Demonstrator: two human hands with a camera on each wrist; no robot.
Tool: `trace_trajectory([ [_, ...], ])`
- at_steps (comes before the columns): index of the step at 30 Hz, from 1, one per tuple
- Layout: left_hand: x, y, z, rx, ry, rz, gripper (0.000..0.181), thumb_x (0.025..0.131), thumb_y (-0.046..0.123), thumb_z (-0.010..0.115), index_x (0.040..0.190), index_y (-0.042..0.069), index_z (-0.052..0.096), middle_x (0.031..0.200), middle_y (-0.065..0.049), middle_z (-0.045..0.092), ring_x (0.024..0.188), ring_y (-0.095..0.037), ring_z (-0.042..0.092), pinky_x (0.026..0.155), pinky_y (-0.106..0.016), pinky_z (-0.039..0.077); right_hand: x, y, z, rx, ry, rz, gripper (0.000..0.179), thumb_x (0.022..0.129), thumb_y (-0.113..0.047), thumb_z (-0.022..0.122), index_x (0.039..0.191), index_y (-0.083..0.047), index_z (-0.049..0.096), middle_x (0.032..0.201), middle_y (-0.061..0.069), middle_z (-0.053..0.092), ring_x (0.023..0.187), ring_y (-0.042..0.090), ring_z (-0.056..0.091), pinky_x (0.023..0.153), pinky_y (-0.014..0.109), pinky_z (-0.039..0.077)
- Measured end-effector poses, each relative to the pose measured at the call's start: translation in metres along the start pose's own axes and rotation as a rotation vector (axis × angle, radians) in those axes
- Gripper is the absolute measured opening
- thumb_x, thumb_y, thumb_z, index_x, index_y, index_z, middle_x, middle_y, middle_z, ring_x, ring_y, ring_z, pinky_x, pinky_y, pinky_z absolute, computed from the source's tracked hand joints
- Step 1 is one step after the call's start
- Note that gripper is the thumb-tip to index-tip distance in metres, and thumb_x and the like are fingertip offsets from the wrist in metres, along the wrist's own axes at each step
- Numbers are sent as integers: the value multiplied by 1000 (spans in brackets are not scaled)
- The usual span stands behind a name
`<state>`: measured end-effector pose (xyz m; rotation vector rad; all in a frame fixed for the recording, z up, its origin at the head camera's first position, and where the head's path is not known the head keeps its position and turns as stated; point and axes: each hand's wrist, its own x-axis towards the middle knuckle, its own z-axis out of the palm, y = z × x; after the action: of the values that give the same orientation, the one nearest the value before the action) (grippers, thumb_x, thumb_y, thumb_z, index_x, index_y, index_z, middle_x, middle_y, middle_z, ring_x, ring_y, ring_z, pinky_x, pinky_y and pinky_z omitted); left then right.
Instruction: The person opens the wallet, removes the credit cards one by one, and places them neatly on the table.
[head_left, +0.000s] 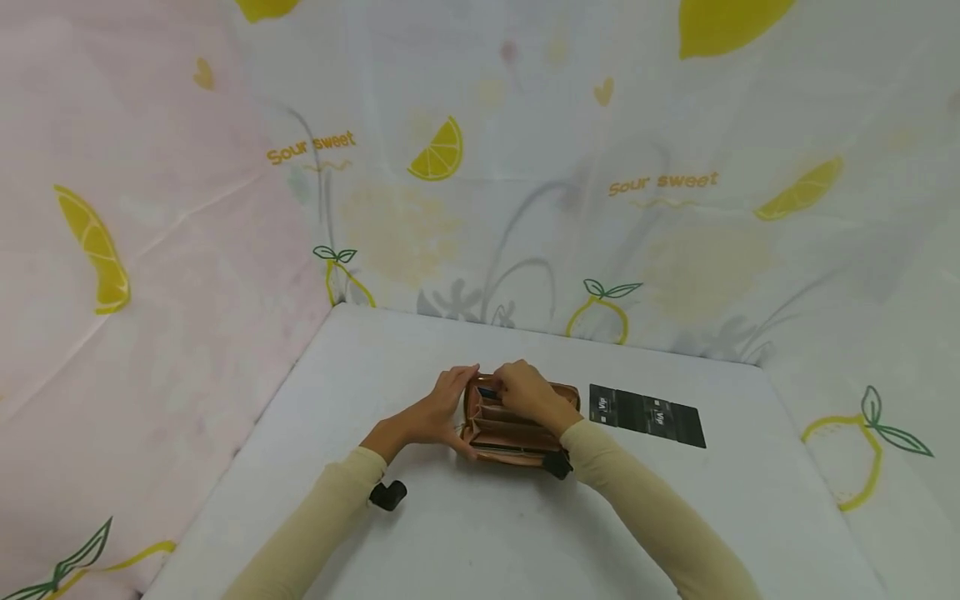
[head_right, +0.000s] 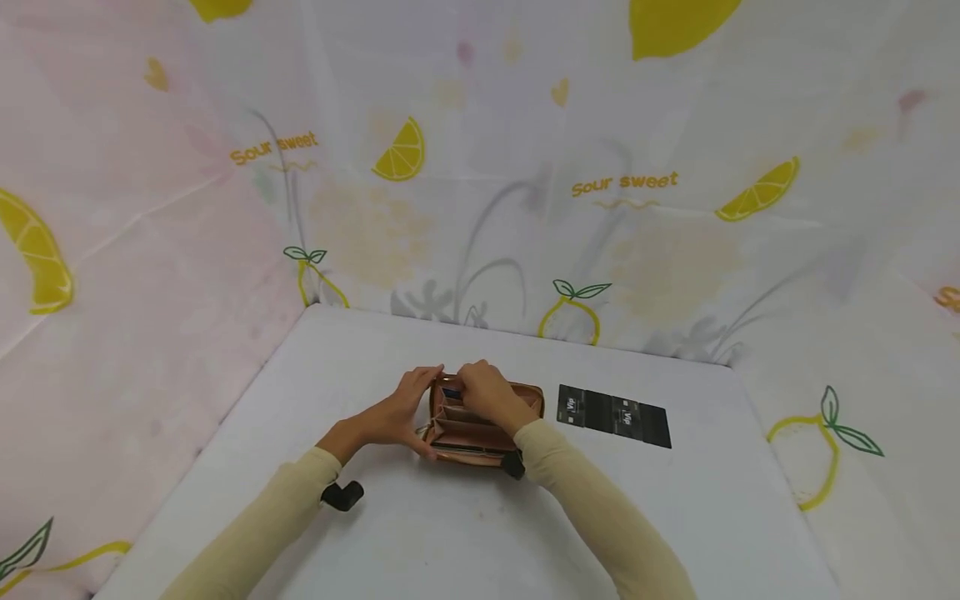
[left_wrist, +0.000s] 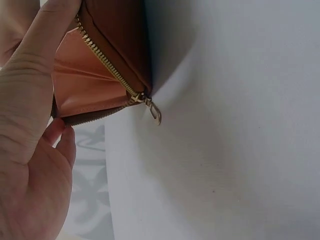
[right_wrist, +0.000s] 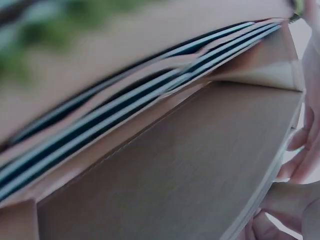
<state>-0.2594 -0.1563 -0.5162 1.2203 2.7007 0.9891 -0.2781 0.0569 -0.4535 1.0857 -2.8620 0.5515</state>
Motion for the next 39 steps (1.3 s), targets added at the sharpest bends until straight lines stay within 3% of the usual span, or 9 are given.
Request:
trace_trajectory([
  [9, 3, 2, -3, 19, 9, -10, 143, 52, 49, 95, 156, 6, 6, 150, -11, 19, 133, -26, 22, 106, -44, 35, 1, -3, 0, -68, 2, -15, 11, 89, 5, 61, 85, 0, 69, 79, 8, 68, 74, 23, 65, 66, 35, 54],
  [16, 3, 3, -3, 15, -9, -21, 142, 54, 52, 93, 156, 6, 6, 150, -12, 19, 133, -26, 22, 107, -45, 34, 3, -3, -7, -107, -54, 44, 11, 90, 4, 60, 85, -3, 67, 76, 5, 62, 69, 18, 59, 63, 32, 50],
  [20, 3, 2, -4, 26, 2, -21, 141, 53, 51, 94, 155, 4, 8, 149, -12, 21, 132, -27, 23, 107, -45, 35, 5, -3, -21, -65, -20, 94, 9, 91, 3, 60, 88, -3, 66, 81, 7, 62, 74, 20, 59, 66, 35, 50],
  [23, 3, 2, -4, 24, 10, -21, 141, 53, 50, 94, 154, 1, 10, 148, -13, 21, 131, -27, 24, 106, -46, 35, 3, -2, -26, -51, -6, 80, 10, 92, 2, 59, 89, -3, 67, 83, 8, 64, 76, 21, 60, 69, 36, 52],
  [33, 2, 2, -3, 17, -10, -26, 141, 54, 51, 93, 155, 5, 7, 149, -14, 20, 132, -28, 23, 106, -46, 36, -2, 8, -11, -36, 36, 19, 6, 90, -3, 65, 88, -4, 70, 79, 5, 66, 72, 17, 61, 65, 32, 51],
  [39, 2, 3, -4, 3, -10, -52, 142, 54, 52, 93, 156, 4, 6, 148, -14, 21, 132, -28, 24, 106, -46, 35, -2, 7, -22, -19, 116, 33, 7, 91, -1, 65, 92, -2, 72, 84, 7, 67, 76, 19, 62, 69, 36, 52],
])
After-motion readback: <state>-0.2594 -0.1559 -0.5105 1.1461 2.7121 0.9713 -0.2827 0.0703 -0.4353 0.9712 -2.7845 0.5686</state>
